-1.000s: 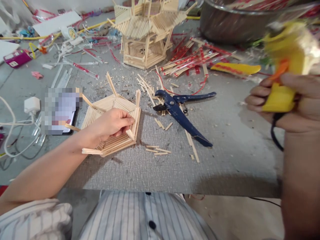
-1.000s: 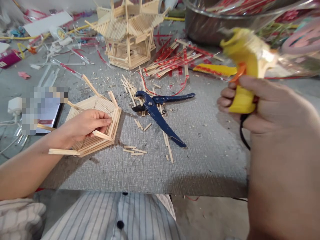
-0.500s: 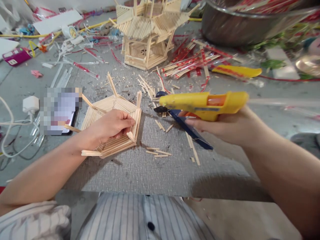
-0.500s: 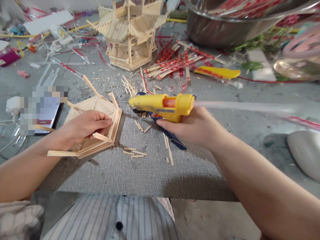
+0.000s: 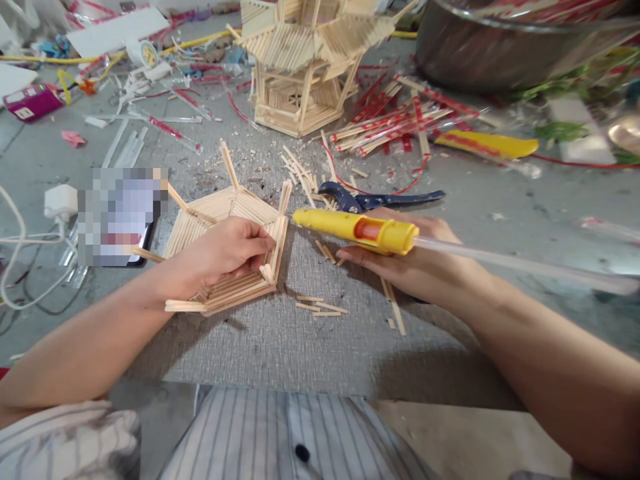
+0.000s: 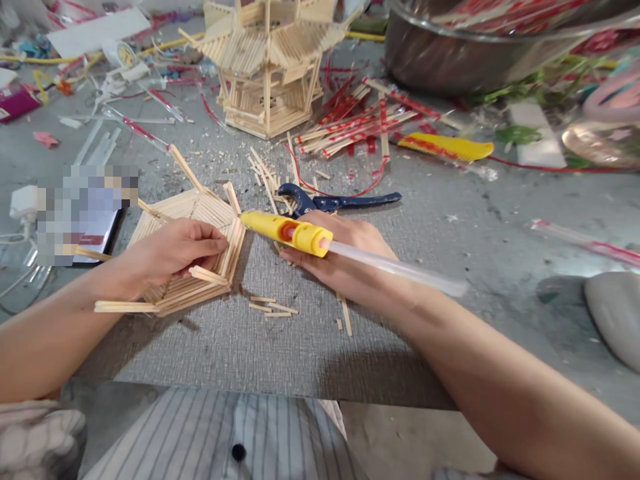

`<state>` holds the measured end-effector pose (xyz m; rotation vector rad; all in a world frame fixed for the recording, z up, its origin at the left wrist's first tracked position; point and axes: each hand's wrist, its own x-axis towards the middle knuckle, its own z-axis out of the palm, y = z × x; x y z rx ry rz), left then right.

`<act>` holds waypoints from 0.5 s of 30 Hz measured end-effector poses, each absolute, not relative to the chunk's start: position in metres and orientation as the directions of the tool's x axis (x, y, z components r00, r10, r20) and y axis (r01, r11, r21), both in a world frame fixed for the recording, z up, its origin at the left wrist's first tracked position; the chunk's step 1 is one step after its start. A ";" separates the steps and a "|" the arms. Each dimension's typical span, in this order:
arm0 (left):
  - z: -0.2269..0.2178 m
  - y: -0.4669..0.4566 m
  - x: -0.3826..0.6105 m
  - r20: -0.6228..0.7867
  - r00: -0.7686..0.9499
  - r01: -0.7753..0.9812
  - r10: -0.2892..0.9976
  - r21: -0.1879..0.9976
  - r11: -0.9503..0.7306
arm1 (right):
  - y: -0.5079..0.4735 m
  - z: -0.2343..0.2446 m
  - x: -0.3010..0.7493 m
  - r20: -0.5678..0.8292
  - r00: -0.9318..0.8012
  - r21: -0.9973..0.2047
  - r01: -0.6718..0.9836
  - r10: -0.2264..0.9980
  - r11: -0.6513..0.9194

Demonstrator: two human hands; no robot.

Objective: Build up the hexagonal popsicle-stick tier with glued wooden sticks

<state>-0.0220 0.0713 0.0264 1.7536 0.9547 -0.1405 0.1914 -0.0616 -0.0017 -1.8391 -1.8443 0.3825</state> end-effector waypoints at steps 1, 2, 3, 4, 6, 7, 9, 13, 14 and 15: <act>0.026 0.071 -0.022 -0.517 0.673 0.654 0.529 0.750 -0.098 | -0.062 0.001 0.189 0.141 0.054 -0.510 0.859 0.988 0.026; 0.025 0.072 -0.022 -0.514 0.674 0.650 0.531 0.754 -0.097 | -0.062 0.003 0.187 0.129 0.064 -0.493 0.870 0.990 0.008; 0.025 0.072 -0.022 -0.511 0.676 0.646 0.531 0.757 -0.093 | -0.062 0.005 0.186 0.118 0.067 -0.483 0.876 0.991 -0.002; 0.025 0.072 -0.022 -0.511 0.676 0.644 0.531 0.760 -0.088 | -0.063 0.006 0.185 0.111 0.060 -0.481 0.877 0.992 0.001; 0.026 0.071 -0.022 -0.518 0.670 0.647 0.531 0.759 -0.076 | -0.064 0.007 0.183 0.112 0.043 -0.478 0.878 0.993 0.016; 0.026 0.071 -0.022 -0.523 0.666 0.651 0.531 0.756 -0.072 | -0.064 0.006 0.183 0.119 0.038 -0.471 0.882 0.992 0.022; 0.027 0.071 -0.022 -0.534 0.656 0.662 0.534 0.747 -0.066 | -0.065 0.004 0.183 0.124 0.040 -0.445 0.895 0.991 0.019; 0.027 0.071 -0.022 -0.531 0.661 0.655 0.531 0.753 -0.062 | -0.065 0.000 0.185 0.142 0.046 -0.387 0.922 0.989 0.013; 0.027 0.071 -0.023 -0.528 0.664 0.651 0.530 0.757 -0.062 | -0.065 -0.002 0.185 0.151 0.040 -0.382 0.924 0.988 0.021; 0.026 0.071 -0.023 -0.526 0.665 0.649 0.530 0.758 -0.062 | -0.065 -0.003 0.186 0.158 0.031 -0.381 0.924 0.987 0.032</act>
